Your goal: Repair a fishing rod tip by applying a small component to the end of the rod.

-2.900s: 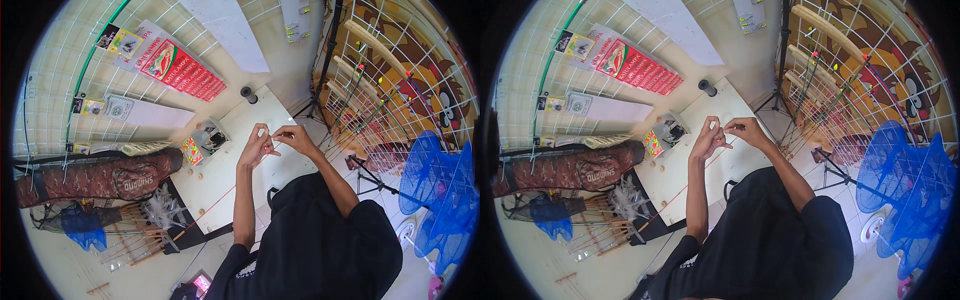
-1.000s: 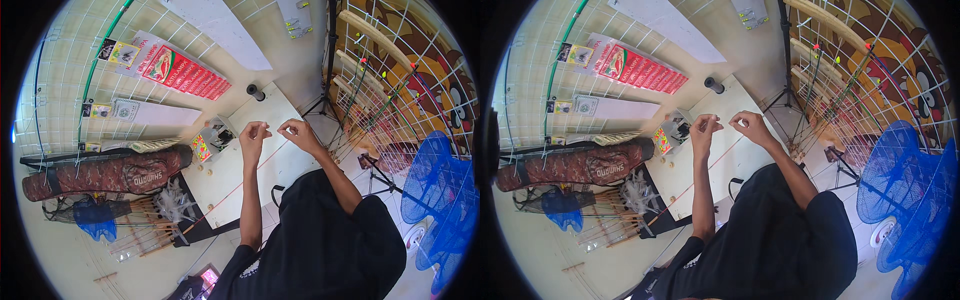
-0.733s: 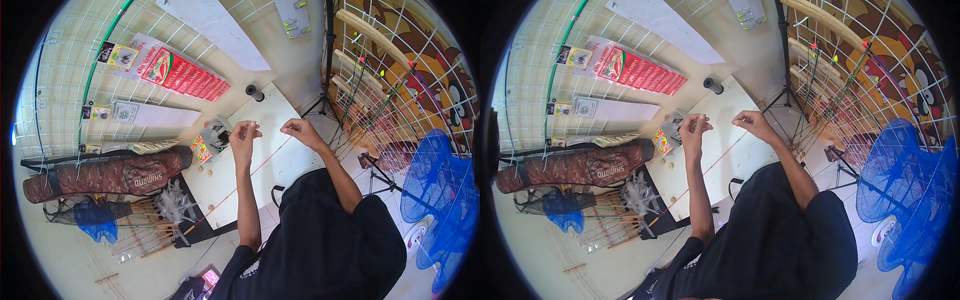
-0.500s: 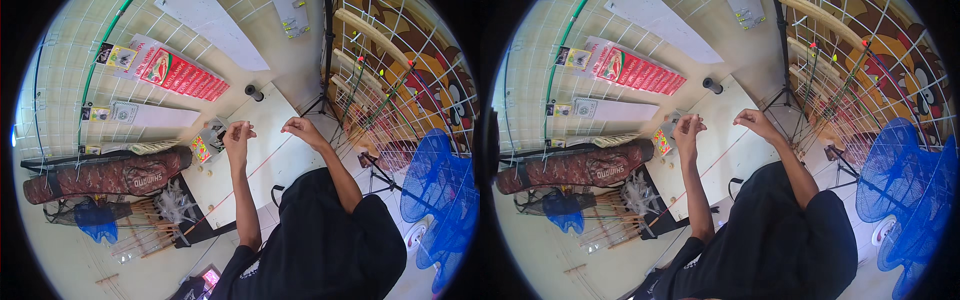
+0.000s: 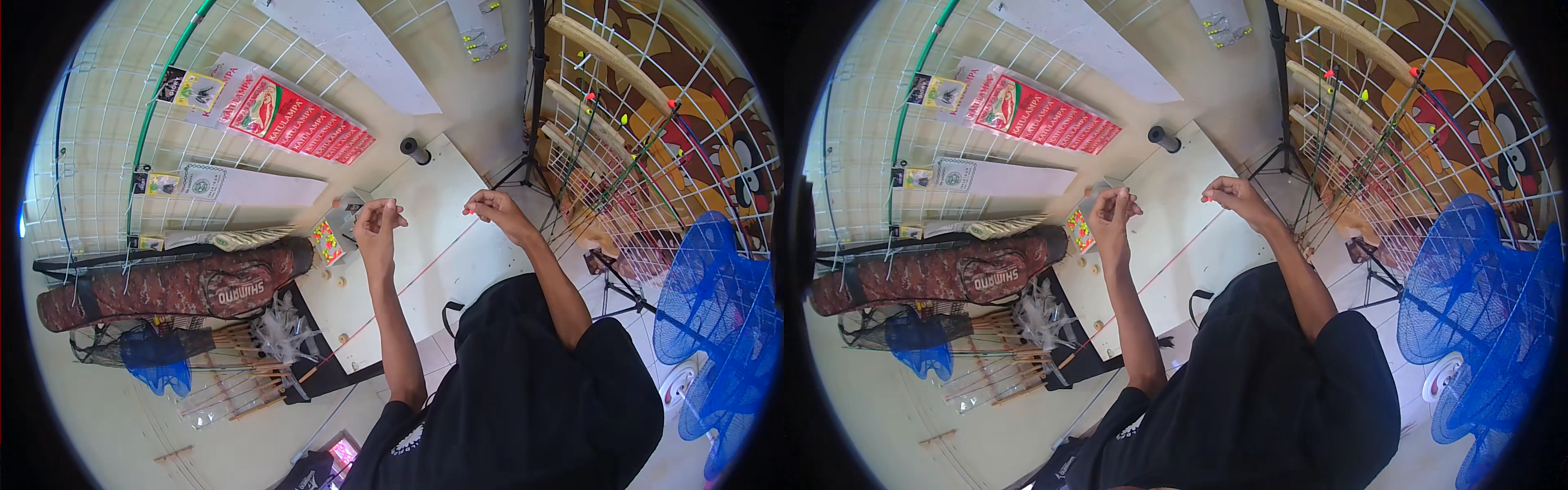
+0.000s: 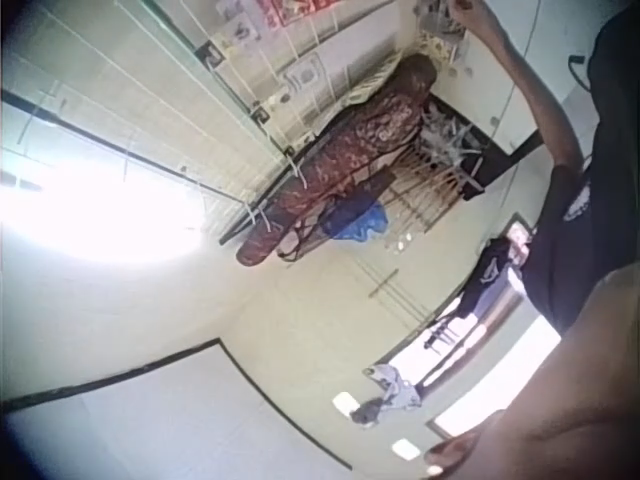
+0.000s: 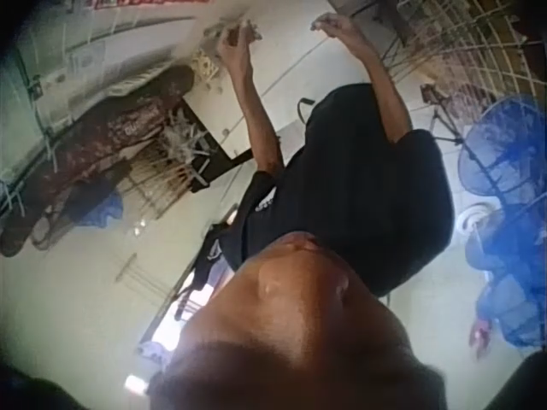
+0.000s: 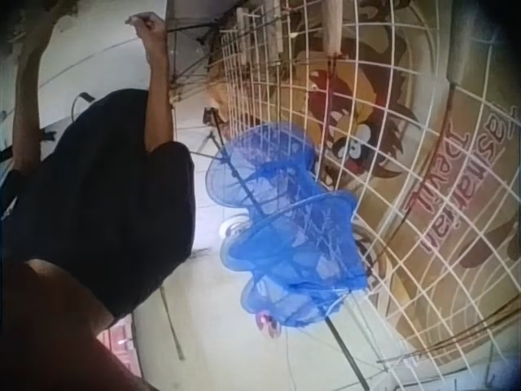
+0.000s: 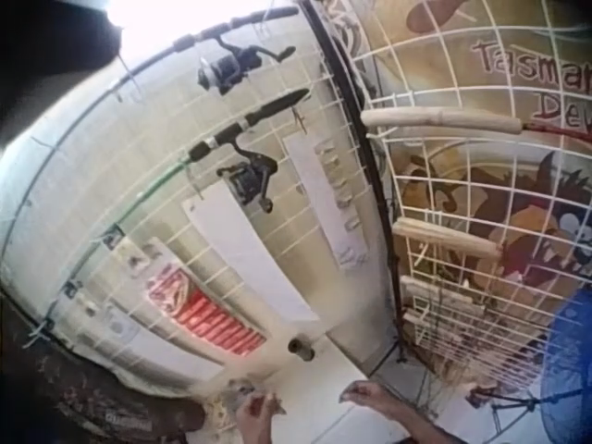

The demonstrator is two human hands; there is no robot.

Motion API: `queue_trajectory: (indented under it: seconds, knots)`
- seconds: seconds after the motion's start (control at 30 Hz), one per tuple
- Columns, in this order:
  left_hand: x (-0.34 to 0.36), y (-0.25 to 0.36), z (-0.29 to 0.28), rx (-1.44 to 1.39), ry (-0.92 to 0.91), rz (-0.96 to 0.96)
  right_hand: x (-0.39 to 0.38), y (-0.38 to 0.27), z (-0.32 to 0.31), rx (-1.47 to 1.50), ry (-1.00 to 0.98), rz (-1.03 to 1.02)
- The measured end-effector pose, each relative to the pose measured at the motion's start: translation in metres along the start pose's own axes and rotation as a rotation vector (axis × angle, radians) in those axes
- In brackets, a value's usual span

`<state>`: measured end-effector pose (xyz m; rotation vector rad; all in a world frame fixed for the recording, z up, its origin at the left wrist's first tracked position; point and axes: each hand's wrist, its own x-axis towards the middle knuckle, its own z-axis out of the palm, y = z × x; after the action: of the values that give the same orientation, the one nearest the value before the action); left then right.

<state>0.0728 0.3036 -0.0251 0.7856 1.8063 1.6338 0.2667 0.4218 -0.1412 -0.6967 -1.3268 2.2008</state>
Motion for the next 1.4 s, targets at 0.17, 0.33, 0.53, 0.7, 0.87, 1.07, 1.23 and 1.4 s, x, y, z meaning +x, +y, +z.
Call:
queue_trajectory:
  seconds: [0.17, 0.33, 0.53, 0.7, 0.87, 1.07, 1.23, 1.4]
  knots:
    - [0.0, -0.002, -0.004, -0.016, 0.007, 0.02, -0.001, -0.002, -0.001, 0.013, -0.007, 0.01]
    - [0.001, -0.004, -0.006, -0.036, 0.0, 0.026, -0.001, -0.001, -0.003, 0.011, 0.001, 0.011]
    - [0.001, -0.004, -0.008, -0.019, 0.005, 0.035, -0.001, -0.001, -0.003, 0.029, -0.005, 0.011]
    - [0.001, -0.003, -0.009, -0.025, 0.0, 0.037, 0.0, 0.0, -0.003, 0.033, -0.003, 0.004]
    - [0.002, -0.003, -0.009, -0.014, 0.003, 0.039, 0.0, 0.0, -0.003, 0.016, 0.003, 0.002]
    - [0.0, -0.006, -0.009, 0.002, 0.015, 0.04, -0.002, -0.003, -0.001, -0.098, 0.035, -0.015]
    - [-0.009, -0.017, -0.001, 0.201, -0.177, -0.034, -0.006, 0.014, 0.005, -0.981, 0.336, -0.484]
    - [-0.025, -0.025, 0.006, 0.336, -0.455, -0.093, -0.022, -0.018, 0.048, -0.549, -0.146, -0.354]
